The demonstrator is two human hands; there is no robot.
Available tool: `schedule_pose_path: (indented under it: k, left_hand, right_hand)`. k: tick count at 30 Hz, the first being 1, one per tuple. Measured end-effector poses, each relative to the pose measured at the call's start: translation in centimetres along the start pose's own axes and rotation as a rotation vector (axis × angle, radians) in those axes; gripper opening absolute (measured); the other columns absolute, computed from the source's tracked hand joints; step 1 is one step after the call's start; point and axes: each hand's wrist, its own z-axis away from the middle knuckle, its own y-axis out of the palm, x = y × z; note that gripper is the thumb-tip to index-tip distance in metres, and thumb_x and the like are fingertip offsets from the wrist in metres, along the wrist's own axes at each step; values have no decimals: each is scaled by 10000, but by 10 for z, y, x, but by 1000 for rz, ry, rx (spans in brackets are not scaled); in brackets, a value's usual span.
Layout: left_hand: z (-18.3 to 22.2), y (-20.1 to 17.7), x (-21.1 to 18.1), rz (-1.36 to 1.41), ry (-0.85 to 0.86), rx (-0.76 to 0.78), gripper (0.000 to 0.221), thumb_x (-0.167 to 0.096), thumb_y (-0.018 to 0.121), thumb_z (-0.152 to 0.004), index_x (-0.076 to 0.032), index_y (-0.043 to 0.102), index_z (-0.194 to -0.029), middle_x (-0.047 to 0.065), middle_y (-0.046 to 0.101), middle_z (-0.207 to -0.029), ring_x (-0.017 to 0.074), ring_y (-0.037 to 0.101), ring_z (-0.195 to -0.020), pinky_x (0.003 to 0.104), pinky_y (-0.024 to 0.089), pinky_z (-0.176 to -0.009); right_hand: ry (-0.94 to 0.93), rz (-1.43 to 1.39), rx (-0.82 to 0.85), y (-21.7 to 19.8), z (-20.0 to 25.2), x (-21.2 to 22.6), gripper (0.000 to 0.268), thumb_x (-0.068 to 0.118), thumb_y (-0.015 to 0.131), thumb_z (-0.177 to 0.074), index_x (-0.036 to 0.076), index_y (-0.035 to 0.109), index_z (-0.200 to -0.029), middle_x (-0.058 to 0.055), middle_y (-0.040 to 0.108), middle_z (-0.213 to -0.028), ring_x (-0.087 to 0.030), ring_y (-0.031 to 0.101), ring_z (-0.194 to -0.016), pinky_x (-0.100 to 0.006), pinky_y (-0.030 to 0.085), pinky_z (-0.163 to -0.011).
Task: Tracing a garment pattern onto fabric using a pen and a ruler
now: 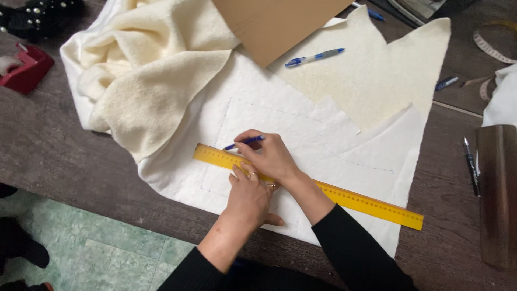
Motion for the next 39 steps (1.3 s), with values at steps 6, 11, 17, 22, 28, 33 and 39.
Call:
schedule_pose_path:
  k: [6,11,17,22,28,33,39]
  left_hand:
    - [-9,7,-5,25,18,52,948,-777,723,-481,-350,586,-1316,412,403,-1346,676,333,-1237,620,352,-996]
    - [-8,3,-6,29,15,87,959,-768,732,-472,-341,586,-1318,391,425,-1347,694,311,-1240,638,339,-1000]
    - [-8,4,-6,15,17,97,959,-764,727,-500,-320,572,-1335,390,424,-1345,703,301,-1239,682,342,-969]
    - [-7,1,-8,4,-4,117,973,-776,706,-520,-396,489,-1389,436,328,-1381,684,308,-1248,670,348,-977]
    - [10,-27,-10,19,9,129,919,-749,695,-588,-382,477,-1402,465,303,-1371,699,307,-1240,704,350,-948]
    - [17,-40,-9,6,18,123,929,-728,700,-620,-398,416,-1440,471,331,-1342,683,346,-1227,690,388,-924]
    - [16,-39,-9,0,20,101,949,-742,700,-608,-395,411,-1442,462,361,-1324,673,375,-1213,681,408,-912]
  right_hand:
    - [7,78,67,10,-15,4,157,124,622,-896,19,686,-993,-150,730,-787,-280,733,-783,-363,591,-742]
    - [-10,144,89,11,-19,3,159,136,618,-902,31,688,-998,-131,727,-770,-270,729,-753,-353,591,-723]
    - [-54,259,80,0,-10,5,155,157,629,-887,51,690,-982,-144,721,-747,-295,722,-753,-383,589,-706]
    - [-15,287,88,-19,5,7,164,168,628,-889,59,691,-994,-191,715,-789,-325,718,-774,-401,587,-735]
    - [108,276,90,-45,29,24,183,154,598,-908,36,695,-1007,-206,703,-806,-313,725,-792,-396,591,-771]
    - [138,299,52,-65,49,19,181,168,624,-900,38,699,-1001,-201,693,-779,-321,725,-785,-392,586,-757]
    - [178,327,-16,-86,74,13,164,179,647,-887,56,715,-972,-182,710,-755,-300,727,-767,-388,577,-751]
